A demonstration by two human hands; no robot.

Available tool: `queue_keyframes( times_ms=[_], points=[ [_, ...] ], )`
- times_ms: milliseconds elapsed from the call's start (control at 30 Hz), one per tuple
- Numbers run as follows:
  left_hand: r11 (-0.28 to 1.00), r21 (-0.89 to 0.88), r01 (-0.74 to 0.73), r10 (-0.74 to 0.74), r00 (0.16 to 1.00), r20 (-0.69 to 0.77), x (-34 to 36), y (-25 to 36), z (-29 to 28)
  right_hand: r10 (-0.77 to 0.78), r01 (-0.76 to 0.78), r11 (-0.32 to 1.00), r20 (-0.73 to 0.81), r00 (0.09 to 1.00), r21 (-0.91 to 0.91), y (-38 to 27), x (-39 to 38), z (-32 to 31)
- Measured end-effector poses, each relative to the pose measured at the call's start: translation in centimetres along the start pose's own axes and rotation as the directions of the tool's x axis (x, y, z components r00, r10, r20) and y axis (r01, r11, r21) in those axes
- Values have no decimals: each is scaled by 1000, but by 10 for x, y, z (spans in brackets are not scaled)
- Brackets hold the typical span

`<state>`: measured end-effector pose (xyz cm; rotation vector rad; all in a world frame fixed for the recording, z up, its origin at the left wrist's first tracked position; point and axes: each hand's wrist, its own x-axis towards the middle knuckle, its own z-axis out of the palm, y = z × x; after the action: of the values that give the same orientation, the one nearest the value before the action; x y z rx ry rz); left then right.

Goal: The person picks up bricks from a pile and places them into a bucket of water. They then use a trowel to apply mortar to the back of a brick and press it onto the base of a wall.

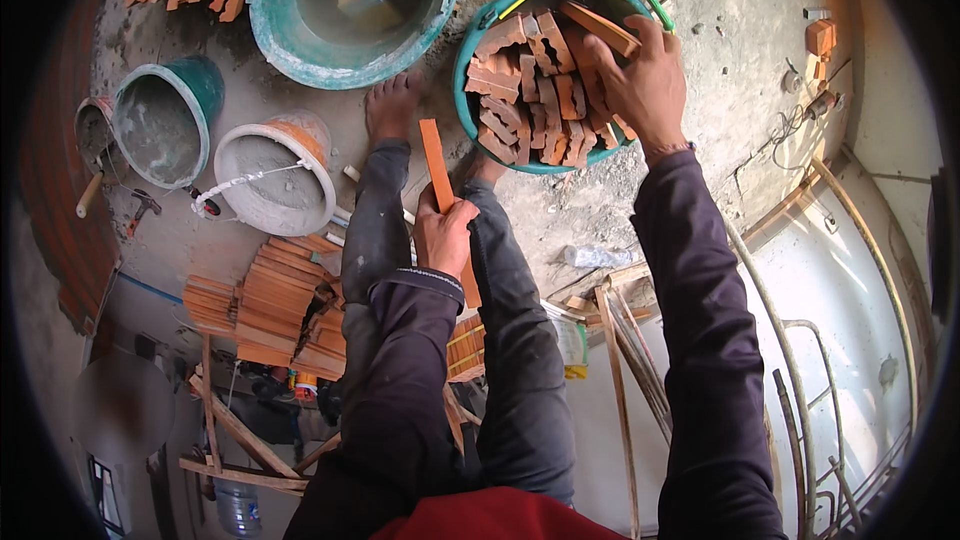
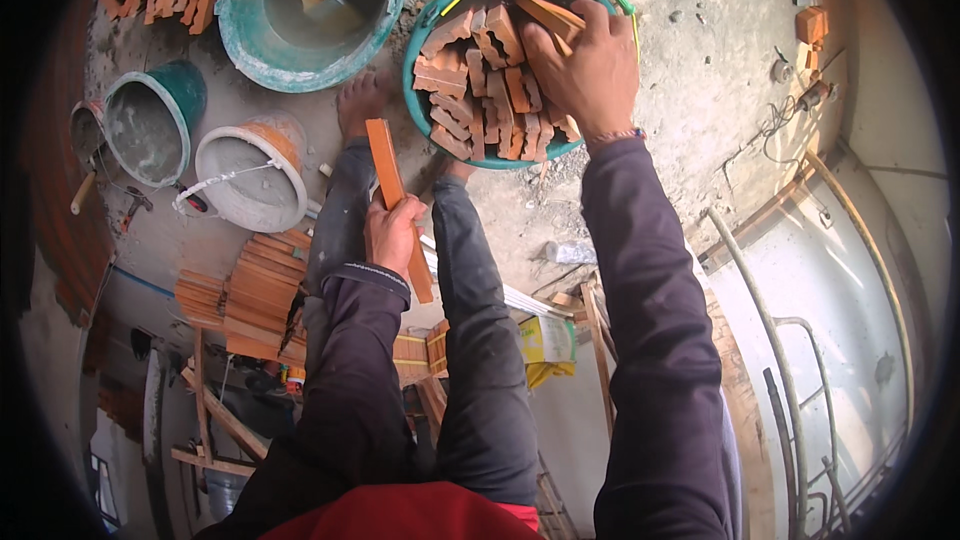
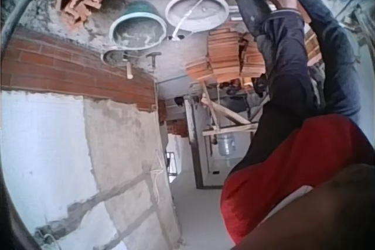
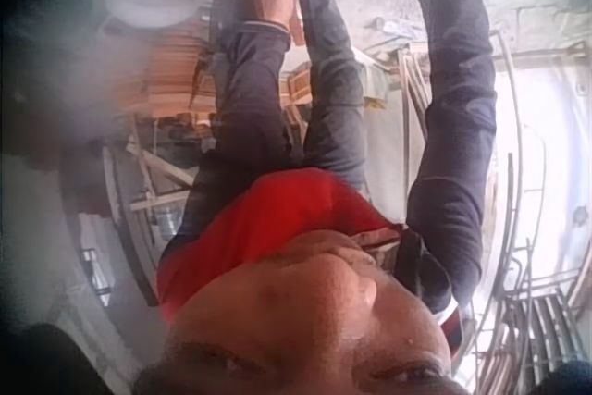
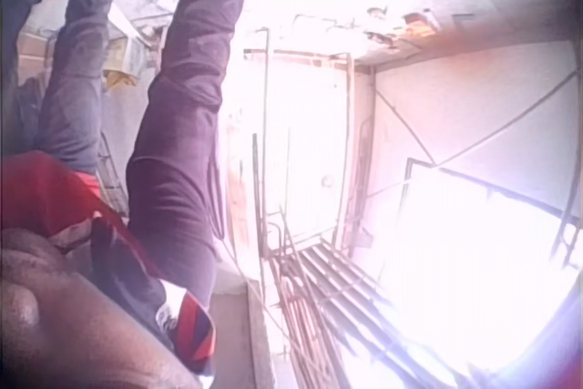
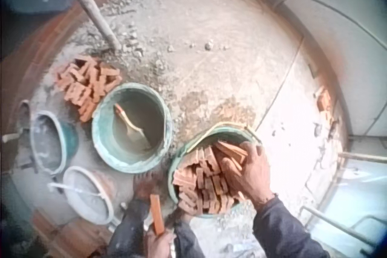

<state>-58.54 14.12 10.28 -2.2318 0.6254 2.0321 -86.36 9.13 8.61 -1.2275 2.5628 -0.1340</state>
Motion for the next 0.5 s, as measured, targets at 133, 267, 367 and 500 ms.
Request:
queue_keyframes(
  times_ms=[133, 267, 367, 500],
  points=[
    [1000, -10, 0, 0, 999, -36, -3, 4, -1, -128, 134, 990, -114, 985, 47, -8, -30, -12],
    [1000, 6, 1, 0, 999, -52, -2, 4, -1, -160, 156, 944, -10, 987, 292, -41, -61, -11],
    [1000, -2, -4, 4, 999, -46, -2, 4, -1, -52, 48, 967, 12, 999, 250, -44, -65, 14],
    [1000, 0, -29, 29, 999, -34, 2, -3, -4, -200, 199, 979, 7, 980, 32, -39, -27, 39]
  ],
)
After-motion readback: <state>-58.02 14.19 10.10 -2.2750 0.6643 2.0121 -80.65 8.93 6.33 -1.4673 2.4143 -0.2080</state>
